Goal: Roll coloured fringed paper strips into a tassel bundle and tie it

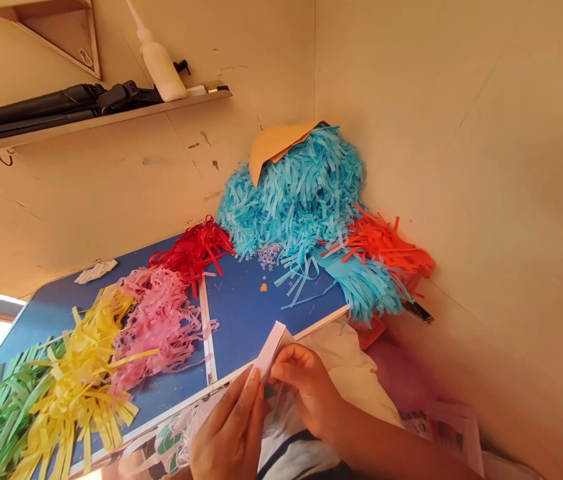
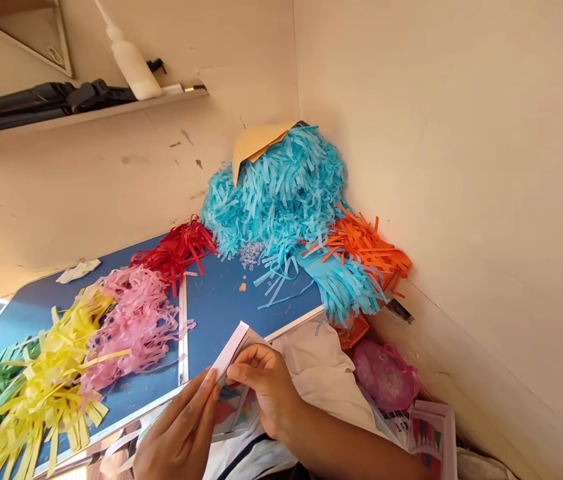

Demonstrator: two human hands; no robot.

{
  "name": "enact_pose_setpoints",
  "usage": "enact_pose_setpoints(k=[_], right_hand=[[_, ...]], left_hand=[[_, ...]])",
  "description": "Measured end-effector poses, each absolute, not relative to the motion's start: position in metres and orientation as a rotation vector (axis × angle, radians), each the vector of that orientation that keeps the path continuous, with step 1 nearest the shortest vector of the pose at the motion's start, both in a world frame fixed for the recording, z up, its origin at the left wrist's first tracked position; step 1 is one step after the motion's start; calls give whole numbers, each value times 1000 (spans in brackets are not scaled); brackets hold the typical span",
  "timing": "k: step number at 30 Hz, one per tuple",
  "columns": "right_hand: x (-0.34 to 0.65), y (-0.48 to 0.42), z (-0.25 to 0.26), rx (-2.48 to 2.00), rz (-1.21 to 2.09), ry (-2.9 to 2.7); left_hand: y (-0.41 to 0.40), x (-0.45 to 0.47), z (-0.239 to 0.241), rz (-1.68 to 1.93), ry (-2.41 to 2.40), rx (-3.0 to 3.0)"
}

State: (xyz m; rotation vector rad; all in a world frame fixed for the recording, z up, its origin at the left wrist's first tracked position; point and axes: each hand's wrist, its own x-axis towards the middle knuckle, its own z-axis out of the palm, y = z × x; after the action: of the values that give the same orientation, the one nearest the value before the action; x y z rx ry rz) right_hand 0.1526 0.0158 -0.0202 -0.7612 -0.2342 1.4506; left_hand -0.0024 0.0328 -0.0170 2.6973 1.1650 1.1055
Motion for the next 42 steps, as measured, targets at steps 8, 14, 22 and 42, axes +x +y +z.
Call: enact_pose_setpoints(k=[8,14,22,42], right_hand=[[152,15,-12,-792,1495,-172],[153,13,-11,-737,1518,-147],[152,10,-9,-835,1495,-123],[150,12,-8,-892,1422,-197]], left_hand=[[29,-4,3,960,1282,2653],[32,2,9,1003,1297,2616],[31,5,5,1044,1226,2725],[33,7,6,972,1182,2918]])
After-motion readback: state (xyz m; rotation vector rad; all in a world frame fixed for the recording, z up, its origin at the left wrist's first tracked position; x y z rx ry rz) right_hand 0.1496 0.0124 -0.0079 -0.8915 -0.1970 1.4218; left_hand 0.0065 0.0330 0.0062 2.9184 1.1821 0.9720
